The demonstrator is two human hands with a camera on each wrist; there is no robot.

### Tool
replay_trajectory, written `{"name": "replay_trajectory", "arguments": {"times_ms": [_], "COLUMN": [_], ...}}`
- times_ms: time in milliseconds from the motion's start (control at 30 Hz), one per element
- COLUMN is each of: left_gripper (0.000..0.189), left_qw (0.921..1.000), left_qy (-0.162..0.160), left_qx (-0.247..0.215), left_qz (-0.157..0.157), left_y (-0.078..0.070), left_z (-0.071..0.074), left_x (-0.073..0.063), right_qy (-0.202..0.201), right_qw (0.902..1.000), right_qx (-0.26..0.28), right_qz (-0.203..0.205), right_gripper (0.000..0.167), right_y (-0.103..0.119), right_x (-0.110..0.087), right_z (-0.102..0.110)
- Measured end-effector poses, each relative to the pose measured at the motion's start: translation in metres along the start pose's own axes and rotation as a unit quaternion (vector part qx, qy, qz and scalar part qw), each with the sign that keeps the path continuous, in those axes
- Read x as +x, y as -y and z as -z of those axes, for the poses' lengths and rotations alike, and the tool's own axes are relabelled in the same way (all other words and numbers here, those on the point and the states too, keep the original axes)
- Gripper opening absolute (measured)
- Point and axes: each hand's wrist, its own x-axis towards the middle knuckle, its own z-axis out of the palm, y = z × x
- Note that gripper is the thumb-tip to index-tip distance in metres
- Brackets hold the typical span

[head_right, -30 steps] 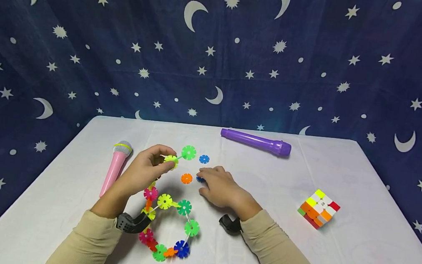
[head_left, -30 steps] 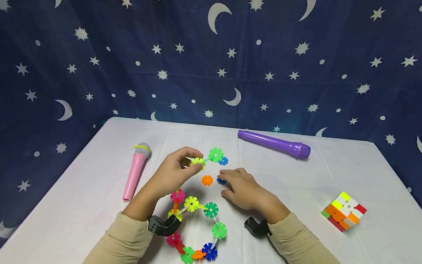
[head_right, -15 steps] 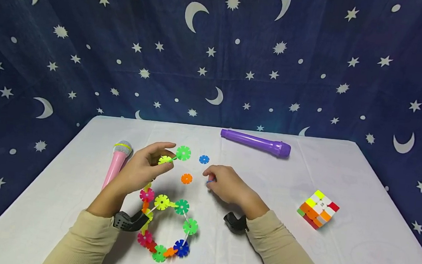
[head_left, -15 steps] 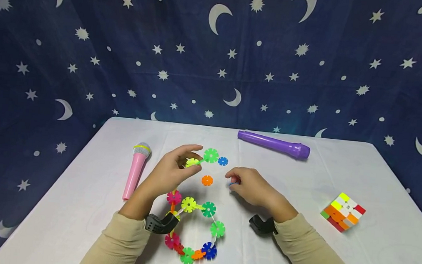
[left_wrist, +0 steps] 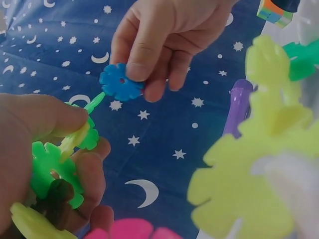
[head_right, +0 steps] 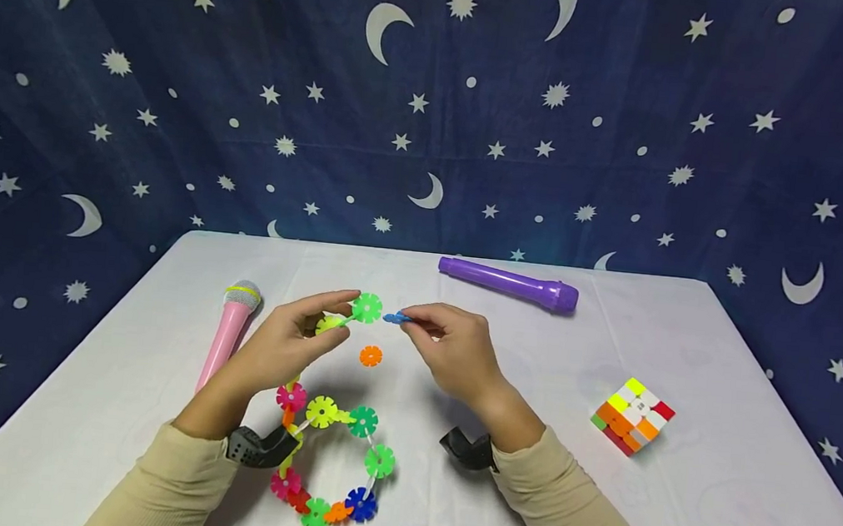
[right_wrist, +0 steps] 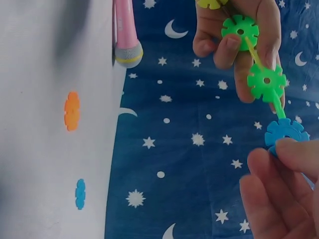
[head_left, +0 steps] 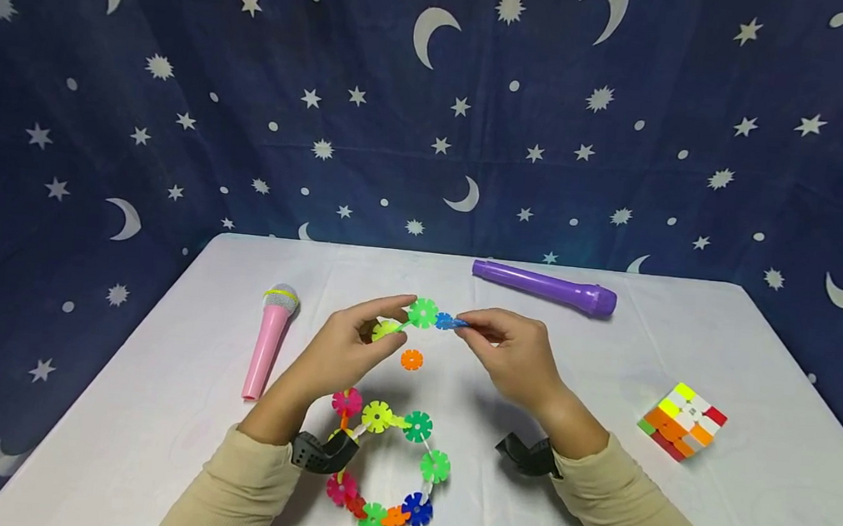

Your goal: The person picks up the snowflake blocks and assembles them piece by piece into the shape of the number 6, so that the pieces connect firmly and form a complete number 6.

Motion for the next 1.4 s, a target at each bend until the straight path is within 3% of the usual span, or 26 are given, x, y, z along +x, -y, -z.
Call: {"name": "replay_trajectory", "arguments": {"times_ms": [167,567,933,1233,1400], "left_gripper": [0.045,0.044,0.043,0.044,0.044], "left_qw": [0.9999,0.9995,0.9993,0.9992,0.9991], "left_qy": [0.009,0.011,0.012,0.012,0.015], "left_qx": [-0.014,-0.021,-0.019,-0.021,-0.026], "left_qz": [0.005,0.021,0.03,0.032,0.031], "left_y": [-0.0024,-0.0061,-0.0053,-0.0042,-0.0033], "left_z": [-0.0017,-0.0036,-0.0062,-0.01,-0.0098], "left_x": [-0.0011,-0.0021,-0.002,-0.0013,-0.0008], "right_qy": [-0.03,-0.038,-0.044,-0.053,-0.049], "right_qw": [0.9982,0.9941,0.9952,0.9902,0.9896], "right_qx": [-0.017,-0.05,-0.018,-0.024,-0.023], "right_qz": [0.048,0.088,0.085,0.127,0.133], "right_gripper": [0.021,0.022,0.022,0.003,0.003], "right_y": [0.0009,-0.0007,0.0019,-0.0024,-0.0029], "right_x": [0.0012,0.0006,0.0017,0.001,0.0012], "right_z": [-0.0009,-0.003,-0.0024,-0.005,-0.0055]}}
